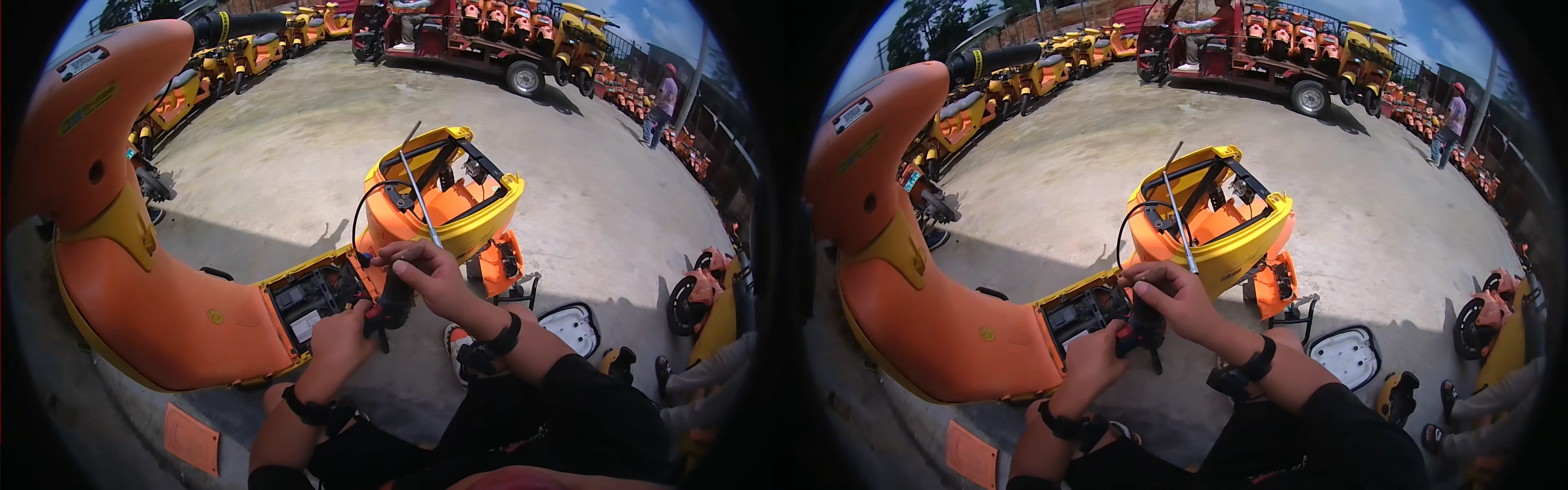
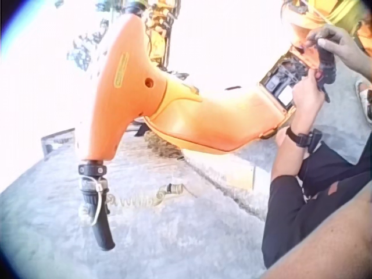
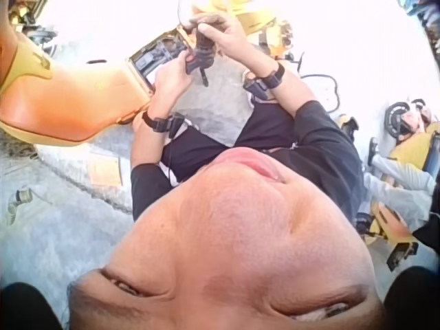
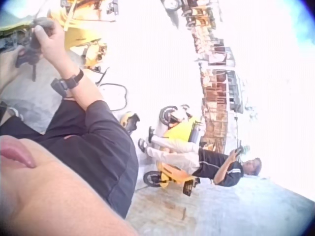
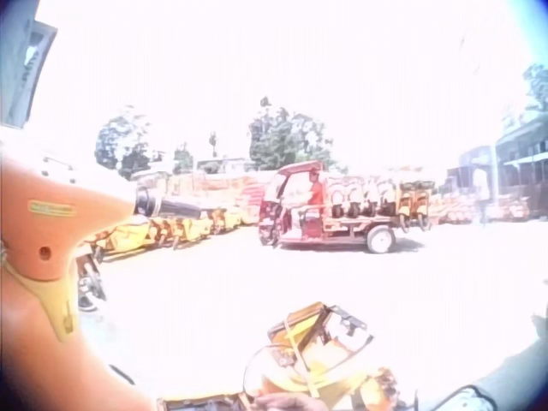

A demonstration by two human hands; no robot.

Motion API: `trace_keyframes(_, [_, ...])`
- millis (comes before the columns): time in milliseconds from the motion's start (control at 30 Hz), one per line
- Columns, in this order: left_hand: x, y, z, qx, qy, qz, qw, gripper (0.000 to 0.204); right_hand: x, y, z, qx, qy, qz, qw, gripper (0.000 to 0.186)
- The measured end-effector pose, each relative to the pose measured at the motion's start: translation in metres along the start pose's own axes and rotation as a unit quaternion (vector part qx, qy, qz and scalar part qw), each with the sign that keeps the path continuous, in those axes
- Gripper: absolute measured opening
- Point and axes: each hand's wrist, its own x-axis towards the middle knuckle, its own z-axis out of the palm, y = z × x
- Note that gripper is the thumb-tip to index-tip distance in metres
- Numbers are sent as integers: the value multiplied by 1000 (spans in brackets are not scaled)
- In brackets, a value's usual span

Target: Repairing or assembling a small electric scooter by working on the internal wiring and battery compartment.

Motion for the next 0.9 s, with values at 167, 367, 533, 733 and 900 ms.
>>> trace_keyframes(167, [2, 5, 2, 4, -20, 22, 1000, 45, -2, -11, -11, 1, 22, 36, 999, 17])
trace_keyframes(367, [5, 19, -1, 0, -46, -18, 999, 54, -8, 1, -27, 66, -52, 41, 996, 31])
trace_keyframes(533, [8, 23, 4, -1, -41, -15, 999, 55, -11, -7, -24, 24, -34, -27, 999, 47])
trace_keyframes(733, [6, 24, 7, 5, -23, 9, 1000, 50, -11, -8, -25, -61, -32, -13, 998, 28])
trace_keyframes(900, [5, 23, 7, 13, -4, 15, 1000, 43, -11, -2, -27, -19, -4, 15, 1000, 22])
